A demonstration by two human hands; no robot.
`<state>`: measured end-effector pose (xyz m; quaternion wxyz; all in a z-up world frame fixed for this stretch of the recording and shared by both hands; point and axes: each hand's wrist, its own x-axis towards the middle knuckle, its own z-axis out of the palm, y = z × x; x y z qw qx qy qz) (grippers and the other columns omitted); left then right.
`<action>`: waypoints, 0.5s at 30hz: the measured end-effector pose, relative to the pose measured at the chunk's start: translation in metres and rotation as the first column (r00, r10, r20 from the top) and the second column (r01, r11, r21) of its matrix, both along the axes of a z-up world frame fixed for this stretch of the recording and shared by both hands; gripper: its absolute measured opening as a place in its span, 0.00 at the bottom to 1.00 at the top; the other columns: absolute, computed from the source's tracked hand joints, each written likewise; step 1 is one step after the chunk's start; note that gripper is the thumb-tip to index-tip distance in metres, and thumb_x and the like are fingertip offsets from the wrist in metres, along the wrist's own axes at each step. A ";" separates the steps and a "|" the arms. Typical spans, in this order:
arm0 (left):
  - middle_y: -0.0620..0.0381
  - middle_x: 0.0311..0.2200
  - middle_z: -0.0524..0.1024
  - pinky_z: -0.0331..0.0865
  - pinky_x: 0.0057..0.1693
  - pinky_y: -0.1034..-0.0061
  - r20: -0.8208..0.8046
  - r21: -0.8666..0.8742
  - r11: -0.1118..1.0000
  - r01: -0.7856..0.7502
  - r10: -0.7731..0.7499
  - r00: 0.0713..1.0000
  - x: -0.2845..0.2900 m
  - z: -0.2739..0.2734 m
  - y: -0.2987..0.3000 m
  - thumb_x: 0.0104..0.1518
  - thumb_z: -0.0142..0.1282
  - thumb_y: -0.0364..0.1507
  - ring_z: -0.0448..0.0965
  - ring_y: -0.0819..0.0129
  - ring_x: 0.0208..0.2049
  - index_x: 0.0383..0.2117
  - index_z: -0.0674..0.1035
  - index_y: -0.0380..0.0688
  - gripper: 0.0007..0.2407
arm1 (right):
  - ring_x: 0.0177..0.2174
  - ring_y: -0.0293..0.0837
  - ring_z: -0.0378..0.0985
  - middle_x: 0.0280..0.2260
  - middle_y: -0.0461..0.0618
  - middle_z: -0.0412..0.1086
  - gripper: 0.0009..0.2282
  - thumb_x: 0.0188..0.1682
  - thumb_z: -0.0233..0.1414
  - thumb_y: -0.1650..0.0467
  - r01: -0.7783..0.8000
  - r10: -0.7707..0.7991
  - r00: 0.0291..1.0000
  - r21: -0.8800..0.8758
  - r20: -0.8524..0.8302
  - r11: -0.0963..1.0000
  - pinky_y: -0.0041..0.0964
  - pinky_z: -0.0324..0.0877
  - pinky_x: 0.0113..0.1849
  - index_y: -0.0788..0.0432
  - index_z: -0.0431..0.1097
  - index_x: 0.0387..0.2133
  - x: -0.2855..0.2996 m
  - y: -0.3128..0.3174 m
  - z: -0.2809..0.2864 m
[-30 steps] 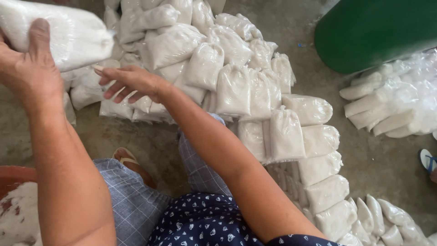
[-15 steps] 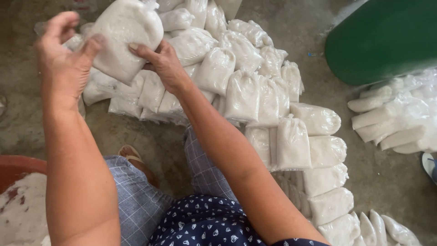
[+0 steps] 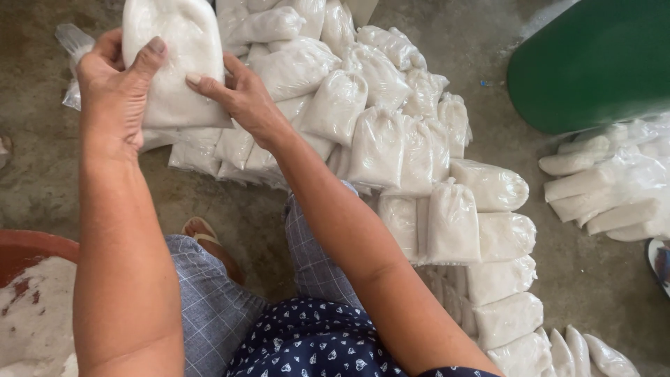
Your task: Tying knots in small plastic bags filled with white powder and stacking them on the floor
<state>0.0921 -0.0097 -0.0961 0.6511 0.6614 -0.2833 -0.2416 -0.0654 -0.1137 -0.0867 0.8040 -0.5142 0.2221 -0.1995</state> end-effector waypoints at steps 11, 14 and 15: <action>0.66 0.43 0.84 0.83 0.52 0.78 -0.047 -0.094 0.995 -0.042 0.038 0.998 -0.007 0.006 0.000 0.57 0.74 0.40 0.84 0.78 0.44 0.42 0.83 0.53 0.13 | 0.43 0.47 0.81 0.45 0.55 0.76 0.33 0.37 0.62 0.57 -0.036 0.037 0.999 -0.068 0.016 0.997 0.42 0.81 0.43 0.59 0.66 0.55 0.004 0.000 -0.006; 0.65 0.41 0.83 0.83 0.49 0.78 -0.042 -0.112 0.993 -0.046 0.042 0.998 -0.001 -0.002 0.000 0.58 0.75 0.40 0.83 0.79 0.41 0.41 0.83 0.50 0.14 | 0.45 0.51 0.83 0.47 0.58 0.77 0.39 0.31 0.61 0.53 -0.011 0.007 0.999 -0.063 -0.051 0.998 0.45 0.83 0.45 0.59 0.65 0.58 0.005 0.002 0.000; 0.64 0.40 0.83 0.83 0.47 0.77 -0.008 -0.114 0.992 -0.058 0.058 0.998 0.000 -0.007 -0.001 0.59 0.76 0.40 0.82 0.79 0.40 0.40 0.82 0.49 0.14 | 0.45 0.54 0.84 0.49 0.61 0.77 0.40 0.31 0.61 0.53 -0.014 0.012 0.999 -0.054 -0.051 0.998 0.47 0.86 0.45 0.58 0.63 0.59 0.004 0.002 0.001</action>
